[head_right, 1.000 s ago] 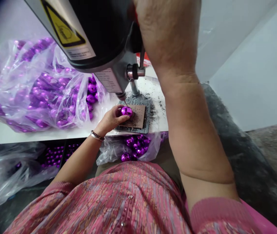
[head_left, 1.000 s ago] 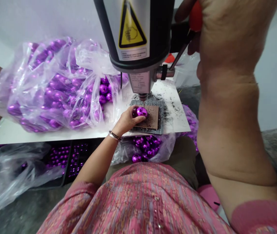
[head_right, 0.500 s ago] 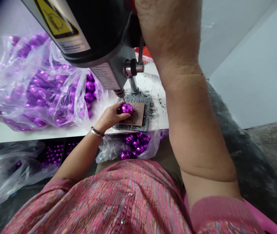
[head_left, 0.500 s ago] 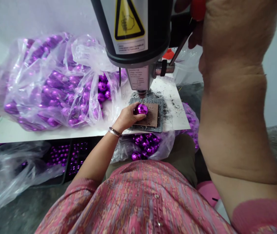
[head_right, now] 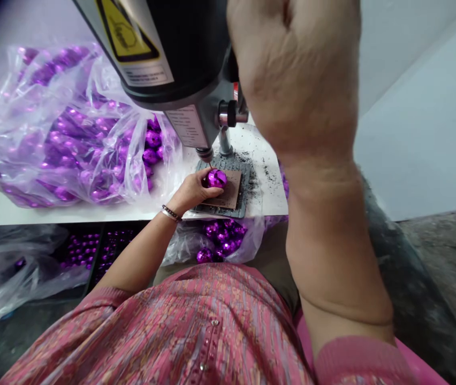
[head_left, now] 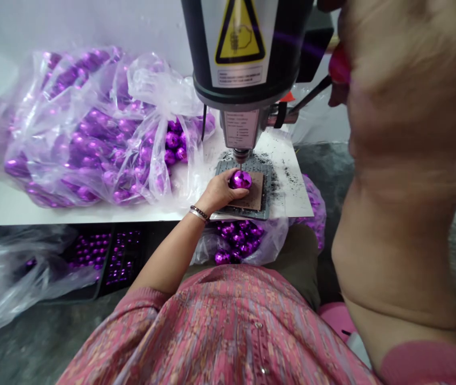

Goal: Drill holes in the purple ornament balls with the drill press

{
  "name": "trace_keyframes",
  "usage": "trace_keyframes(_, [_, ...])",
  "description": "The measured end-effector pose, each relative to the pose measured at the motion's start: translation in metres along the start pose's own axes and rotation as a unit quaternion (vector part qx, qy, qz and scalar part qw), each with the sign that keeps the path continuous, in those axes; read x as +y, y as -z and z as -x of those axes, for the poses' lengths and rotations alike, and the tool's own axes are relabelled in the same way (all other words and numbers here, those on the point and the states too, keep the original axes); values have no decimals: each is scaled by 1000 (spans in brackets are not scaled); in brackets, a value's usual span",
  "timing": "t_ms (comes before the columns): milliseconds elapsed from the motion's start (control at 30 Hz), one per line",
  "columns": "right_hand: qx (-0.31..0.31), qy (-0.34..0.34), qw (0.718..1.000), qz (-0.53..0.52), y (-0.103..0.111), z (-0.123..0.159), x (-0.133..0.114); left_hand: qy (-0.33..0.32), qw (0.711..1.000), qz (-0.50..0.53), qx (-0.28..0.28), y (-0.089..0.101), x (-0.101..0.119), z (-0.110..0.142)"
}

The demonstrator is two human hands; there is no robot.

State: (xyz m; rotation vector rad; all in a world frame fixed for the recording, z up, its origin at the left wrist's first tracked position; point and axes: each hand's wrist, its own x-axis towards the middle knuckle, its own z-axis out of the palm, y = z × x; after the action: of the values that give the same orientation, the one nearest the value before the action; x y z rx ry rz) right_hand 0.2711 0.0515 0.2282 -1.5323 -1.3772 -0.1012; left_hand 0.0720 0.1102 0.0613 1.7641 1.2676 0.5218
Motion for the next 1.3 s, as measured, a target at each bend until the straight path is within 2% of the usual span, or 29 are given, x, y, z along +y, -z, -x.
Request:
trace_keyframes(67, [-19, -29, 999, 9, 2, 8, -11, -9, 1000, 4, -2, -1, -3, -1])
trace_keyframes(200, [-124, -44, 990, 49, 16, 19, -36, -24, 1000, 6, 3, -2, -9, -5])
trace_keyframes(267, [-136, -60, 986, 77, 21, 22, -45, -29, 999, 13, 1, -3, -12, -7])
trace_keyframes(400, [-82, -76, 988, 106, 16, 28, -46, -39, 999, 24, 6, -5, -17, -9])
trace_keyframes(500, [-32, -47, 991, 124, 4, 38, -35, -44, 999, 24, 6, -6, -18, -10])
trace_keyframes(567, [4, -26, 996, 91, -5, 49, -24, -50, 999, 17, 6, -6, -18, -9])
trace_keyframes(733, [85, 127, 987, 55, -21, 74, 11, -71, 996, -46, 23, -5, -15, -9])
trace_keyframes(833, [96, 150, 983, 54, -25, 80, 23, -76, 994, -72, 34, -6, -16, -9])
trace_keyframes(1100, [107, 185, 975, 57, -30, 85, 30, -62, 994, -88, 34, -7, -13, -5])
trace_keyframes(1300, [129, 190, 971, 67, -42, 92, 44, -57, 995, -78, 27, -8, -13, -5])
